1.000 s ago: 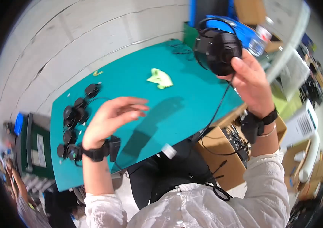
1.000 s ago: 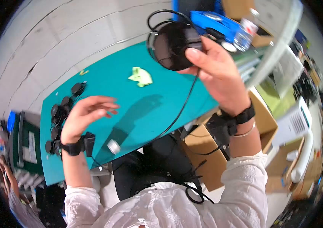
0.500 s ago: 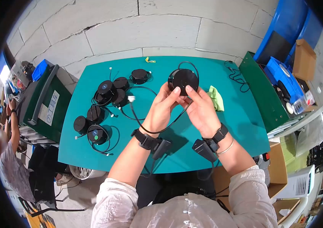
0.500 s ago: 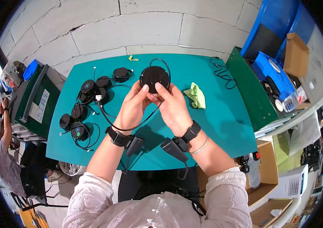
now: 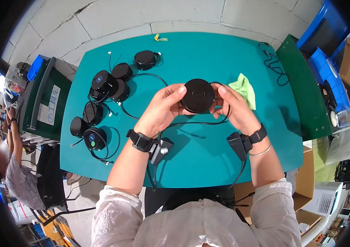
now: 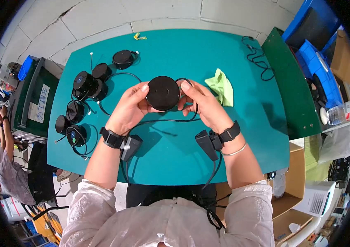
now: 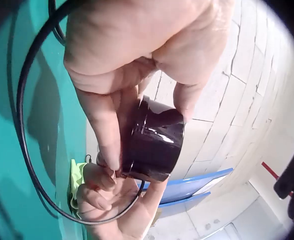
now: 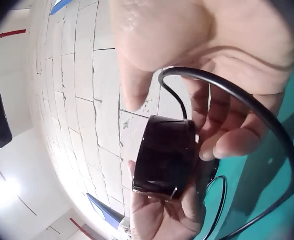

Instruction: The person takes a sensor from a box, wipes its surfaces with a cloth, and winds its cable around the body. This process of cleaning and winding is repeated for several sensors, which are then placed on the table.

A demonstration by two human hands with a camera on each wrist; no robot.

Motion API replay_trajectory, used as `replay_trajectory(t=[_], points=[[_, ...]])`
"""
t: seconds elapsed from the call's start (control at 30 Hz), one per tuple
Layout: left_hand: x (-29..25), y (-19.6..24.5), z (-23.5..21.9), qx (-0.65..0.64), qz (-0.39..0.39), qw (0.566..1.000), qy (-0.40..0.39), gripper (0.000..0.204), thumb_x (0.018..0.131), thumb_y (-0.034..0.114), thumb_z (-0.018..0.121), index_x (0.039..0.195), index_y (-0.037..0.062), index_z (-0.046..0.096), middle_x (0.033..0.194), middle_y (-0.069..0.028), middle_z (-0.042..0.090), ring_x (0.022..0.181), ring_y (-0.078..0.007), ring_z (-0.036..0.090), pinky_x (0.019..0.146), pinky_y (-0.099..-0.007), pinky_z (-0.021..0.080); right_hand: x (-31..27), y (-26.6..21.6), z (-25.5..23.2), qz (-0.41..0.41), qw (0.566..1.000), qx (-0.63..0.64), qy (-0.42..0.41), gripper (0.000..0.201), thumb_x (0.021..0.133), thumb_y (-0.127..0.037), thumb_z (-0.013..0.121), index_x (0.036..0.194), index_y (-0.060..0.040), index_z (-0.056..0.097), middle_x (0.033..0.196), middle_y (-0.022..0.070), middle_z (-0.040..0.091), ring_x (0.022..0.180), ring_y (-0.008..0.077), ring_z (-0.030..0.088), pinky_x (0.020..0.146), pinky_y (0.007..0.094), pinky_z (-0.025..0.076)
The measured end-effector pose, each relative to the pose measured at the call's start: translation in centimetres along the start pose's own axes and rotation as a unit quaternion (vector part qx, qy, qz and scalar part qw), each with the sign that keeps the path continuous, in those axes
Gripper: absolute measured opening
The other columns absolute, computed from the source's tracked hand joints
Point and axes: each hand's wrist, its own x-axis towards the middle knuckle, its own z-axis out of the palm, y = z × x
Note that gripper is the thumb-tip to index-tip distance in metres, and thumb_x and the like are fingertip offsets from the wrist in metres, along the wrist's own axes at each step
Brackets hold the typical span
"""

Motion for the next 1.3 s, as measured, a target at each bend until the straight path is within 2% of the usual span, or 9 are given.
replay_trajectory(t=[0.17, 0.4, 0.57, 0.67, 0.77, 0.87, 0.97, 1.17, 1.3], points=[[0.1, 0.1, 0.5, 0.027, -0.073, 0.996, 0.051, 0.053, 0.096, 0.043, 0.050, 0.117, -0.0053, 0.053, 0.104, -0.0152, 0.065, 0.089, -0.0207, 0.067, 0.061, -0.0352, 0.061, -0.1, -0.1, 0.4, 0.069, 0.997, -0.005, -0.015, 0.039, 0.094, -0.036, 0.058, 0.110, 0.0003, 0.056, 0.091, 0.0068, 0.060, 0.071, 0.0126, 0.060, 0.058, 0.0258, 0.049], [0.1, -0.2, 0.8, -0.025, -0.091, 0.993, 0.071, 0.063, 0.098, 0.050, 0.039, 0.121, -0.0072, 0.052, 0.110, -0.0199, 0.063, 0.095, -0.0282, 0.067, 0.066, -0.0378, 0.062, 0.1, 1.5, 0.3, 0.095, 0.986, 0.134, -0.028, 0.034, 0.095, -0.033, 0.056, 0.103, -0.0001, 0.057, 0.084, 0.0091, 0.062, 0.070, 0.0146, 0.061, 0.060, 0.0269, 0.052], [-0.1, -0.1, 0.3, -0.058, -0.084, 0.994, 0.026, 0.063, 0.100, 0.049, 0.035, 0.124, -0.0071, 0.049, 0.115, -0.0214, 0.060, 0.095, -0.0329, 0.066, 0.075, -0.0415, 0.060, 0.5, 2.3, -0.1, 0.097, 0.972, 0.208, -0.047, 0.034, 0.096, -0.032, 0.055, 0.105, 0.0007, 0.057, 0.089, 0.0110, 0.064, 0.072, 0.0154, 0.063, 0.062, 0.0271, 0.053], [-0.1, -0.1, 0.1, -0.043, -0.070, 0.997, -0.003, 0.061, 0.101, 0.047, 0.035, 0.125, -0.0071, 0.048, 0.117, -0.0201, 0.059, 0.099, -0.0311, 0.065, 0.080, -0.0440, 0.058, 0.2, 2.0, 0.4, 0.077, 0.973, 0.215, -0.039, 0.036, 0.096, -0.032, 0.054, 0.106, 0.0016, 0.057, 0.095, 0.0129, 0.065, 0.076, 0.0176, 0.064, 0.068, 0.0274, 0.055], [-0.3, -0.4, 0.4, 0.032, 0.003, 0.999, 0.038, 0.058, 0.099, 0.045, 0.043, 0.127, -0.0058, 0.047, 0.118, -0.0175, 0.059, 0.106, -0.0267, 0.061, 0.087, -0.0427, 0.053, -0.2, 1.1, 2.2, 0.030, 0.985, 0.168, 0.035, 0.038, 0.096, -0.030, 0.056, 0.111, 0.0041, 0.054, 0.102, 0.0146, 0.064, 0.079, 0.0205, 0.065, 0.075, 0.0286, 0.055], [-0.4, -0.2, 0.4, 0.068, 0.050, 0.996, 0.006, 0.053, 0.093, 0.034, 0.059, 0.129, -0.0034, 0.047, 0.120, -0.0133, 0.058, 0.112, -0.0219, 0.056, 0.093, -0.0397, 0.048, -0.1, 1.4, 2.7, -0.037, 0.991, 0.117, 0.057, 0.037, 0.094, -0.022, 0.060, 0.118, 0.0037, 0.048, 0.104, 0.0124, 0.062, 0.088, 0.0198, 0.064, 0.080, 0.0301, 0.055], [-0.5, 0.0, 0.7, 0.057, 0.081, 0.993, 0.056, 0.058, 0.077, 0.006, 0.075, 0.129, -0.0015, 0.049, 0.121, -0.0087, 0.058, 0.111, -0.0186, 0.057, 0.095, -0.0350, 0.047, -0.1, 2.4, 2.3, -0.130, 0.989, -0.030, 0.057, 0.044, 0.086, -0.003, 0.067, 0.123, -0.0030, 0.043, 0.109, 0.0076, 0.057, 0.101, 0.0138, 0.058, 0.088, 0.0286, 0.051], [-1.1, 0.3, 0.8, 0.073, 0.130, 0.988, 0.039, 0.058, 0.073, -0.008, 0.074, 0.126, 0.0006, 0.052, 0.112, -0.0091, 0.061, 0.104, -0.0180, 0.060, 0.092, -0.0321, 0.051, -0.4, 2.0, 2.4, -0.213, 0.976, -0.046, 0.028, 0.046, 0.084, 0.001, 0.066, 0.123, -0.0040, 0.043, 0.114, 0.0068, 0.055, 0.106, 0.0152, 0.057, 0.091, 0.0295, 0.049], [-1.0, 0.2, 0.7, 0.108, 0.146, 0.983, 0.031, 0.062, 0.070, -0.005, 0.077, 0.127, 0.0023, 0.052, 0.116, -0.0067, 0.059, 0.106, -0.0164, 0.059, 0.091, -0.0310, 0.050, -0.1, 2.2, 2.1, -0.223, 0.971, -0.081, 0.032, 0.047, 0.083, 0.001, 0.068, 0.124, -0.0030, 0.045, 0.116, 0.0073, 0.055, 0.107, 0.0168, 0.057, 0.092, 0.0304, 0.049]])
